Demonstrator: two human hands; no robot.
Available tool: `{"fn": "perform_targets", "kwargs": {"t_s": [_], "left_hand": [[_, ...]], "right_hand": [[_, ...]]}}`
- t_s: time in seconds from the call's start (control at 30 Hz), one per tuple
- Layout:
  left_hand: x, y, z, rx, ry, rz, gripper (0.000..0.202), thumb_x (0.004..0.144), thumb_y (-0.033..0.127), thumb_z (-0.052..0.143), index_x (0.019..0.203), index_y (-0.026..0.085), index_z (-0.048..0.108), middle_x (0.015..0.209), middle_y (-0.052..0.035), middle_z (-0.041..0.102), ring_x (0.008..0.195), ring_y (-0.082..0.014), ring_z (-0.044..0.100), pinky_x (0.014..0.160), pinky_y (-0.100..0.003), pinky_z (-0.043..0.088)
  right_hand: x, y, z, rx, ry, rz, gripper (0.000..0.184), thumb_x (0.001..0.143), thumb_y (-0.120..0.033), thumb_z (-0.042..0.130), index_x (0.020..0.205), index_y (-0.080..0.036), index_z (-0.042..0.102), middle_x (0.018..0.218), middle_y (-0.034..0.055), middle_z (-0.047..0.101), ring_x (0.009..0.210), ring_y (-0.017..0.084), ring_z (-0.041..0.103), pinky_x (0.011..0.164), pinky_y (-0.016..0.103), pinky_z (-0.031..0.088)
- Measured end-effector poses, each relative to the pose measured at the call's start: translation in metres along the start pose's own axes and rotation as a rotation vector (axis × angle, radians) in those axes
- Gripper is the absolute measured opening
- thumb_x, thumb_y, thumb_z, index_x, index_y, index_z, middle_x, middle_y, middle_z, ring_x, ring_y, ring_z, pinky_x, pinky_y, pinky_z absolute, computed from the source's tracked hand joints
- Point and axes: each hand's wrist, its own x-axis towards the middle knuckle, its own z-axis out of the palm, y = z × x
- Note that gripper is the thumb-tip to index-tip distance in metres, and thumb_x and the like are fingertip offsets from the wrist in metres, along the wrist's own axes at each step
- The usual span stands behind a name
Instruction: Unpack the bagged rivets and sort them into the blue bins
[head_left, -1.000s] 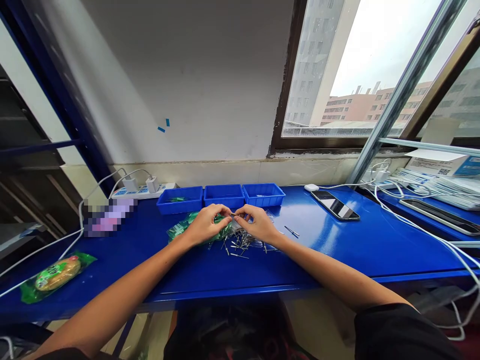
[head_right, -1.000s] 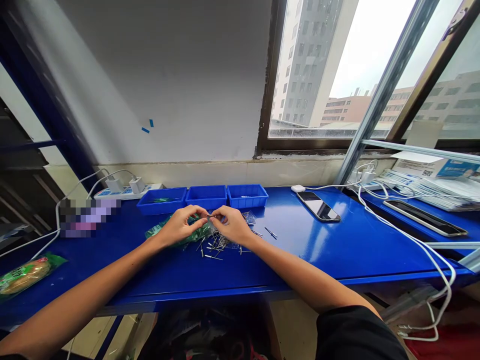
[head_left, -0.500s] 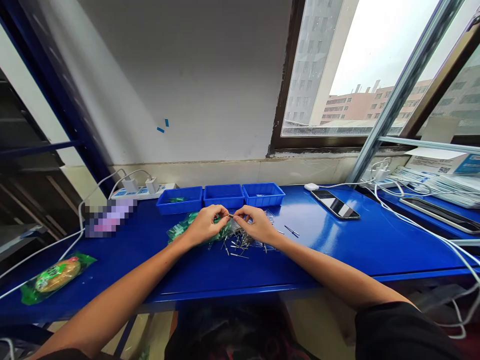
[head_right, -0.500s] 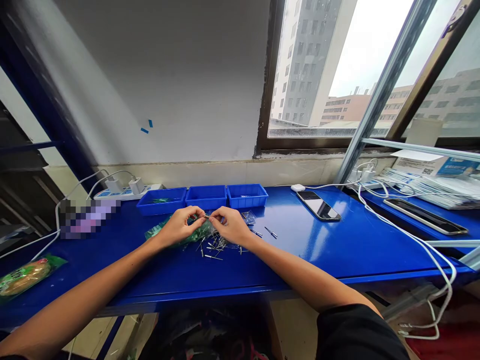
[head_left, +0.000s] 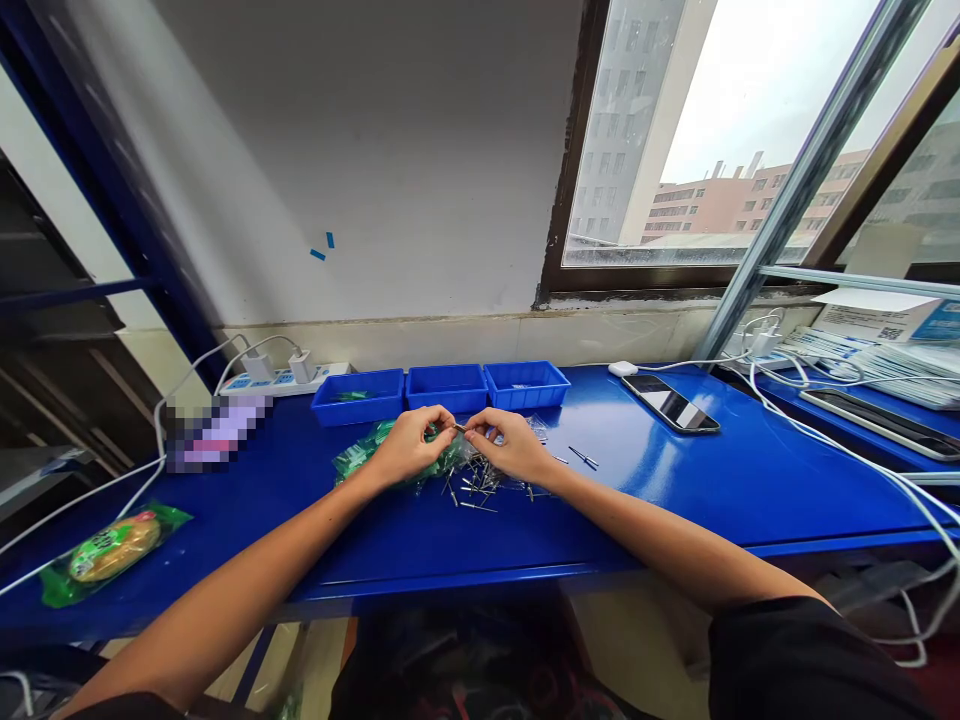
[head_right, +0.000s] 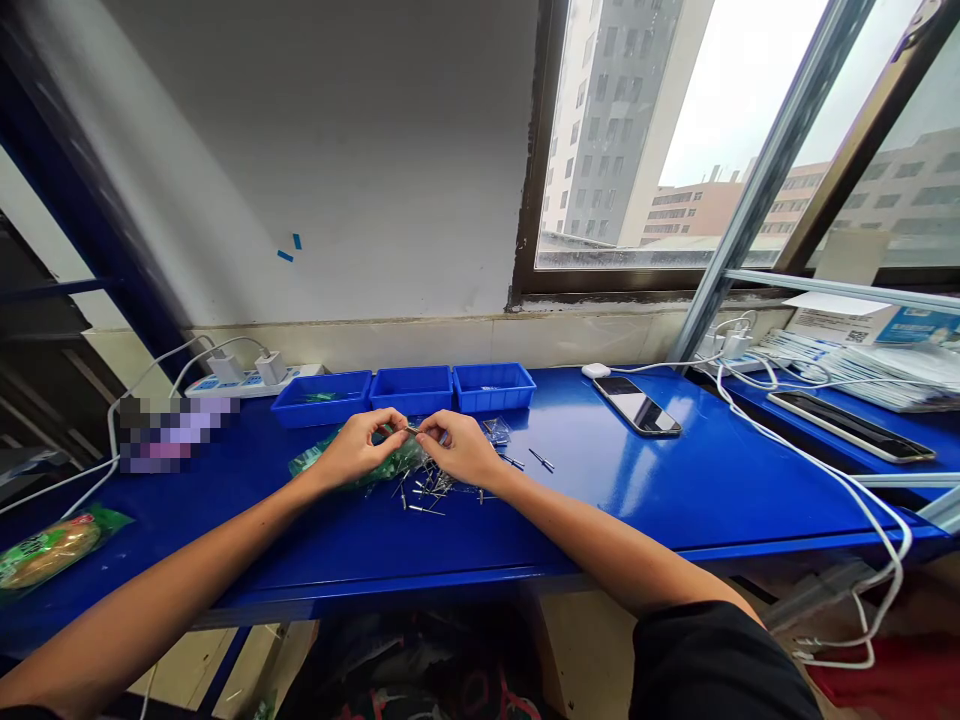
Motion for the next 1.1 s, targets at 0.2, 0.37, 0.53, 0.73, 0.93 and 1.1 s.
{"fn": "perform_targets", "kwargs": {"t_s": [0.2,0.37,0.53,0.73,0.93,1.1], "left_hand": [[-0.0017,0.0038,0.0022,0.011,-0.001,0.000,0.010,0.077,0.023,0.050,0.073,0.016,0.056,0.071,-0.0006,0.060,0.064,-0.0129,0.052,0.056,-0.023,0.036],[-0.0013,0.0041,0.0024,0.013,0.000,-0.002,0.011,0.078,0.024,0.050,0.074,0.016,0.056,0.071,-0.0007,0.060,0.064,-0.0130,0.052,0.056,-0.023,0.036],[-0.0013,0.0037,0.0029,0.006,-0.006,-0.010,0.012,0.079,0.025,0.050,0.075,0.016,0.056,0.071,-0.0006,0.060,0.064,-0.0128,0.052,0.057,-0.023,0.037],[-0.0018,0.0038,0.0030,-0.019,-0.030,-0.024,0.016,0.082,0.027,0.047,0.081,0.016,0.058,0.074,-0.0008,0.062,0.068,-0.0133,0.055,0.060,-0.024,0.039],[-0.0018,0.0062,0.0019,-0.063,-0.029,-0.033,0.016,0.083,0.028,0.047,0.080,0.016,0.057,0.075,-0.0006,0.061,0.069,-0.0135,0.055,0.062,-0.024,0.040],[-0.0017,0.0083,0.0011,-0.076,-0.003,-0.039,0.015,0.081,0.027,0.048,0.076,0.015,0.056,0.072,-0.0001,0.060,0.066,-0.0124,0.053,0.060,-0.023,0.039]], "right_hand": [[0.0001,-0.0019,-0.0018,-0.030,0.017,-0.060,0.007,0.078,-0.017,0.054,0.076,-0.017,0.061,0.068,0.0009,0.062,0.061,0.011,0.054,0.058,0.024,0.042],[-0.0001,-0.0041,-0.0020,-0.036,0.045,-0.063,0.007,0.077,-0.016,0.055,0.072,-0.017,0.060,0.066,0.0003,0.061,0.059,0.011,0.053,0.057,0.024,0.041],[-0.0005,-0.0037,-0.0017,-0.038,0.058,-0.054,0.010,0.079,-0.016,0.054,0.071,-0.017,0.060,0.065,0.0003,0.062,0.058,0.011,0.053,0.056,0.024,0.041],[-0.0004,-0.0038,-0.0026,-0.042,0.057,-0.036,0.010,0.079,-0.017,0.055,0.070,-0.017,0.060,0.064,0.0007,0.062,0.058,0.011,0.053,0.056,0.025,0.040],[0.0004,-0.0041,-0.0035,-0.040,0.043,-0.019,0.010,0.080,-0.018,0.055,0.071,-0.018,0.059,0.067,0.0010,0.063,0.059,0.011,0.053,0.057,0.025,0.041],[0.0003,-0.0012,-0.0013,-0.027,-0.009,-0.004,0.006,0.079,-0.019,0.055,0.077,-0.017,0.061,0.068,0.0008,0.063,0.059,0.011,0.054,0.056,0.024,0.042]]}}
